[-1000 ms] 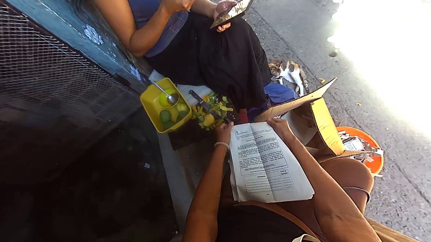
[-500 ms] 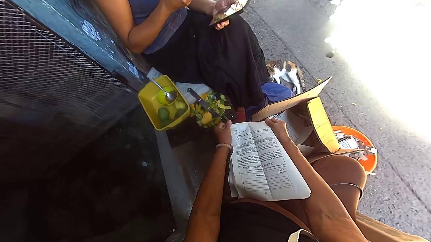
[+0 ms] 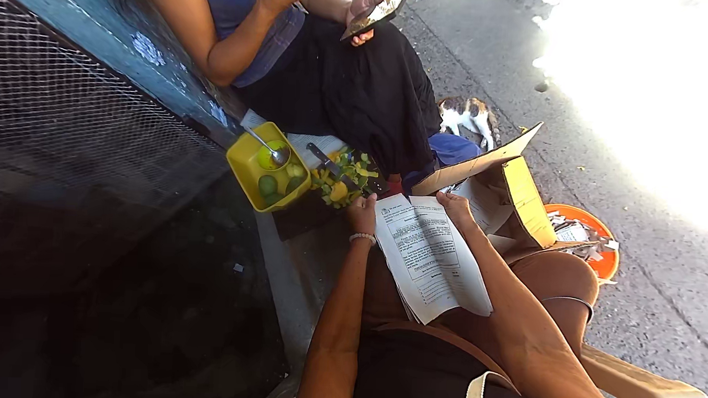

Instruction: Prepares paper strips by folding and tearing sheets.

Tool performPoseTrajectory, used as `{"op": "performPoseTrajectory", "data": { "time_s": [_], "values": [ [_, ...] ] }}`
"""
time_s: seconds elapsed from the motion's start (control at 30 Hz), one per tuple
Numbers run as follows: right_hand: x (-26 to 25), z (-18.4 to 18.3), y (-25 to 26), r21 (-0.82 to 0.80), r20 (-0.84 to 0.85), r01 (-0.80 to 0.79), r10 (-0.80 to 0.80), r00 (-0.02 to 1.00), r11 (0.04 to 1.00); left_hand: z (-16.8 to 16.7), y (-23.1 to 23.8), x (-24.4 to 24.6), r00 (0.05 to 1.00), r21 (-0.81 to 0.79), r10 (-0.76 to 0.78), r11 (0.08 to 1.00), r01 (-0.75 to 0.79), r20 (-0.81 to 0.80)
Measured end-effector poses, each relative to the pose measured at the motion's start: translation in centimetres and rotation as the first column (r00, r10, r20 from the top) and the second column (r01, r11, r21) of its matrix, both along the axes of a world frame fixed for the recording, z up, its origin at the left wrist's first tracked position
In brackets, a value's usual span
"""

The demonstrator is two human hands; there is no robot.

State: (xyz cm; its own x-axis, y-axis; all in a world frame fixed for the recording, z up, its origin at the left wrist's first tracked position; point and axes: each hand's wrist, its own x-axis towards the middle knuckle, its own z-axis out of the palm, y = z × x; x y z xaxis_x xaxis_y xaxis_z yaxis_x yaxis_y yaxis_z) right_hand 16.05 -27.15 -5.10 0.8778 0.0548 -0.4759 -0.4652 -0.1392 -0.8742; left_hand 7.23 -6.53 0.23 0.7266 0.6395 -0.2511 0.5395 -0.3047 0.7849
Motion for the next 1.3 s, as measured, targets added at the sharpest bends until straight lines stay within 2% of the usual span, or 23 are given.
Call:
{"op": "performPoseTrajectory", "data": {
  "time_s": [0.07, 0.17, 0.23, 0.33, 0.4, 0.5, 0.57, 0.63, 0.73, 0.83, 0.9, 1.0, 1.17, 1.23, 1.3],
  "values": [
    [-0.4, 1.3, -0.6, 0.051, -0.032, -0.062, 0.064, 0.997, 0.997, 0.3, 0.4, 0.4, 0.997, 0.045, -0.072, 0.996, 0.073, -0.024],
    [-1.7, 4.0, -1.9, 0.322, -0.131, -0.095, 0.143, 0.981, 0.942, 0.4, 0.8, 1.0, 0.993, 0.028, -0.122, 0.992, 0.122, -0.009],
    [-2.2, 4.5, -3.0, 0.471, -0.200, -0.012, 0.120, 0.972, 0.882, 0.6, 0.7, 0.9, 0.996, -0.032, -0.082, 0.996, 0.083, 0.022],
    [-3.2, 4.8, -4.2, 0.583, -0.221, 0.069, 0.076, 0.972, 0.810, 0.8, 0.5, 0.0, 0.995, -0.147, 0.020, 0.989, -0.006, 0.095],
    [-3.8, 5.3, -3.8, 0.552, -0.223, 0.049, 0.091, 0.971, 0.832, 0.7, 0.7, -0.6, 0.989, -0.179, 0.066, 0.983, -0.041, 0.134],
    [-4.0, 6.1, -2.2, 0.418, -0.193, 0.015, 0.073, 0.978, 0.909, 1.1, 0.6, -1.2, 0.982, -0.288, 0.118, 0.955, -0.071, 0.148],
    [-4.0, 6.6, -1.0, 0.333, -0.129, 0.002, 0.044, 0.991, 0.943, 1.7, -0.3, -1.6, 0.973, -0.386, 0.161, 0.919, -0.086, 0.166],
    [-3.7, 6.8, 0.1, 0.258, -0.056, -0.023, 0.038, 0.998, 0.966, 2.1, -1.1, -2.0, 0.967, -0.412, 0.187, 0.906, -0.101, 0.173],
    [-3.4, 6.1, 0.4, 0.137, 0.065, -0.064, 0.055, 0.996, 0.989, 1.6, -1.7, -2.3, 0.981, -0.279, 0.151, 0.954, -0.112, 0.120],
    [-3.2, 5.4, 0.0, -0.094, 0.197, -0.107, 0.124, 0.972, 0.990, 1.7, -1.7, -2.7, 0.998, -0.065, 0.054, 0.996, -0.053, 0.015],
    [-3.2, 5.0, -0.3, -0.162, 0.230, -0.114, 0.149, 0.962, 0.980, 1.8, -1.8, -2.8, 1.000, -0.018, 0.023, 1.000, -0.023, -0.015],
    [-3.3, 4.3, -0.4, -0.174, 0.233, -0.085, 0.125, 0.964, 0.981, 1.8, -1.5, -2.9, 1.000, 0.007, 0.014, 1.000, -0.014, -0.006],
    [-2.6, 2.7, -1.3, -0.279, 0.190, 0.060, -0.006, 0.982, 0.958, 1.4, 0.2, -2.6, 0.993, 0.002, 0.105, 0.994, -0.105, 0.045],
    [-2.8, 2.6, -1.0, -0.181, 0.191, 0.024, 0.012, 0.981, 0.983, 1.0, 0.4, -2.1, 0.998, 0.022, 0.058, 0.998, -0.058, 0.009],
    [-3.1, 3.6, -1.4, 0.013, 0.131, -0.067, 0.065, 0.989, 0.998, 0.6, 0.3, -1.4, 1.000, 0.037, 0.013, 0.999, -0.013, -0.017]
  ]
}}
